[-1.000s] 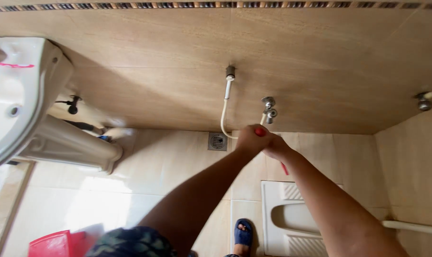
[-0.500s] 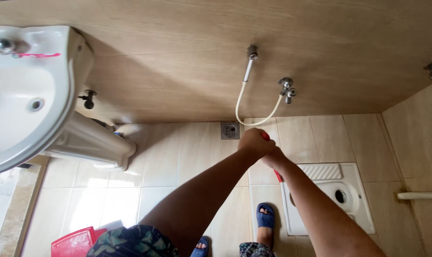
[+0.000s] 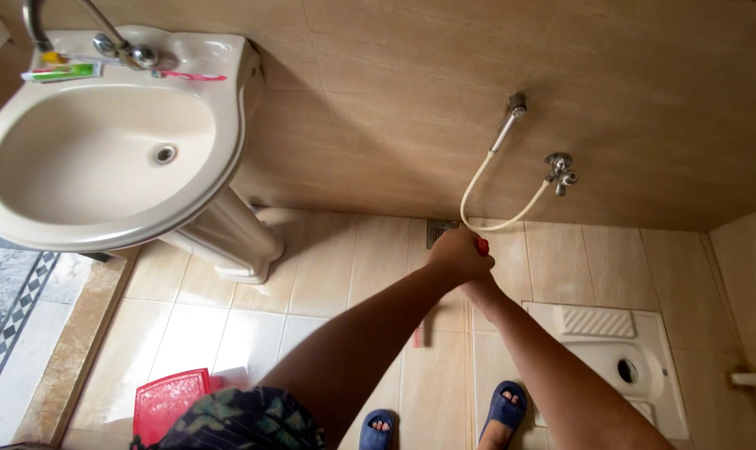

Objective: The person picks up a red squeegee and wipes the bathroom floor and around the toilet, then places a tube of toothpaste and a toothbrush onto a wall-mounted rack.

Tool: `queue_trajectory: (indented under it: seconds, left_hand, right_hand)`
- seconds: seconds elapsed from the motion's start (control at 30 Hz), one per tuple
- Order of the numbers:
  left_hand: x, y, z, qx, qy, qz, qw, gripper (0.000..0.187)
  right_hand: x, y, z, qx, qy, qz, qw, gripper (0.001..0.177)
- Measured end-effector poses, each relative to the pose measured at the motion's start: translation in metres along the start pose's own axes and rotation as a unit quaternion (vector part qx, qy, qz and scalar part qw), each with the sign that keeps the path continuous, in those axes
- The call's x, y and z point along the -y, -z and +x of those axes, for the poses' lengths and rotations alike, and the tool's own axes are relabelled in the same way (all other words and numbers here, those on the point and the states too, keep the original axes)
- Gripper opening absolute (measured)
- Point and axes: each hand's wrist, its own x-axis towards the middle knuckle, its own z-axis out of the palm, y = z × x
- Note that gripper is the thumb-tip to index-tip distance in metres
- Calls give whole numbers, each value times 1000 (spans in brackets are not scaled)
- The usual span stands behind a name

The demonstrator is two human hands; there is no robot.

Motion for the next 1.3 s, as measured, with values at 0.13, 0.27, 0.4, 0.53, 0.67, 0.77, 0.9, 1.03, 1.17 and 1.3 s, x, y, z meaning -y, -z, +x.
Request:
queue_trajectory:
  seconds: [0.13,0.27,0.4,0.53,0.67,0.77,0.9,1.03,1.17,1.3]
  left_hand:
    - [-13,15,0,-25,0,20,999,28]
    - [-39,39,-1,-16,26,0,1000,34]
    - [-71,48,5,-11,-74,-29,997,45]
    - [-125,39,28,51,-191,13,980,50]
    - [-200,2,52,64,-293,77,951,48]
    - [-258,-39,76,93,-310,77,943,52]
    - [-341,-105,114,117,-412,67,901,51]
    - [-418,-174,128,182,-411,99,888,54]
    - [-498,-223,134,213,-422,95,876,58]
    - [-550,-253,133,265,-434,93,856,58]
  right_hand:
    - [-1,-4,15,8,65,53,996,43]
    - [16,23,14,0,162,33,986,40]
    - [22,83,-8,-29,124,-21,992,40]
    - [-12,155,-33,-92,92,0,991,29]
    - [-41,232,-72,-142,34,35,989,29]
    - [-61,285,-103,-188,37,50,980,27]
    - [-101,362,-137,-219,-19,80,972,26]
    - [-169,430,-160,-243,-8,154,958,20]
    - [-225,488,-183,-274,-9,200,941,20]
    - [-266,516,-204,-316,-39,276,907,22]
